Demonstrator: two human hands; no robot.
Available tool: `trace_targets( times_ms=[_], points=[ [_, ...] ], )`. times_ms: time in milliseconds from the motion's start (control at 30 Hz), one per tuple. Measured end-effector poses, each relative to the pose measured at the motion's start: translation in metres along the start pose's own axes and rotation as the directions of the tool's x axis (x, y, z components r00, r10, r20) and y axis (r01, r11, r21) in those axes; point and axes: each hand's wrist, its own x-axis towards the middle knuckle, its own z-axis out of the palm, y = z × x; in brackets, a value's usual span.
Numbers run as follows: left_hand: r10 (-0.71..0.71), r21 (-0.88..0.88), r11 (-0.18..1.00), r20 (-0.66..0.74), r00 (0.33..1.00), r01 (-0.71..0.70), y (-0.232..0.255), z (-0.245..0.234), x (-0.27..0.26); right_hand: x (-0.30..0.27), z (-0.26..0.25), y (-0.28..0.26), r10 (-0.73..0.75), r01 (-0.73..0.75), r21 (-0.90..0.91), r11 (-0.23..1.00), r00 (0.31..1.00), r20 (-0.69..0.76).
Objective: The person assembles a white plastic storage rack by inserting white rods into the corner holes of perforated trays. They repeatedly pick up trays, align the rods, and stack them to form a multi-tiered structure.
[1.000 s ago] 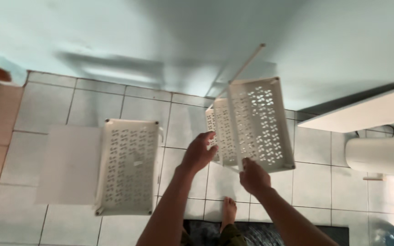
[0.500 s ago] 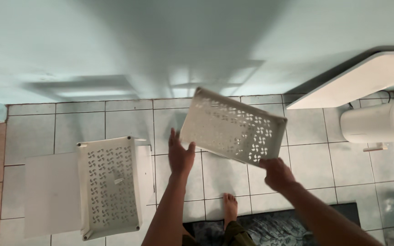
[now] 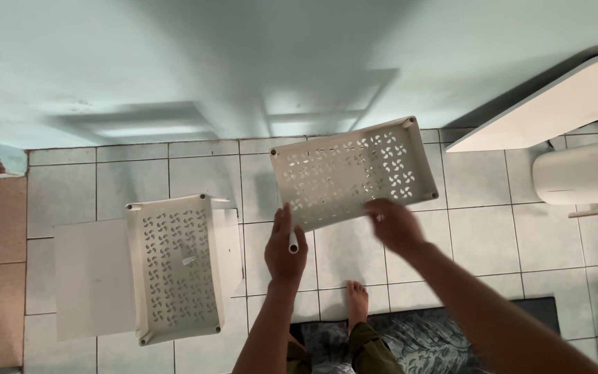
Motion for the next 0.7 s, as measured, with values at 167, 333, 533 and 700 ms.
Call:
trace_targets(
  times_ms=[167, 333, 533, 700],
  points=[
    [0.055, 0.089, 0.994, 0.116, 0.992, -0.065, -0.027, 0.004, -0.002, -0.034, 0.011, -0.119, -0.310, 0.206, 0.405, 0.891, 0.927, 0.210],
    [0.056, 0.150, 0.985, 0.179, 0.982, -0.083, -0.048, -0.002, -0.008, -0.054, 0.022, -0.160, -0.359, 0.293, 0.356, 0.887, 0.923, 0.135],
    [0.088, 0.216, 0.968, 0.171, 0.981, -0.125, -0.051, -0.004, -0.008, -0.055, 0.036, -0.157, -0.421, 0.399, 0.186, 0.898, 0.902, 0.094],
    [0.119, 0.225, 0.963, 0.143, 0.982, -0.150, -0.055, 0.006, -0.009, -0.046, 0.020, -0.161, -0.344, 0.322, 0.122, 0.939, 0.897, 0.280]
  ],
)
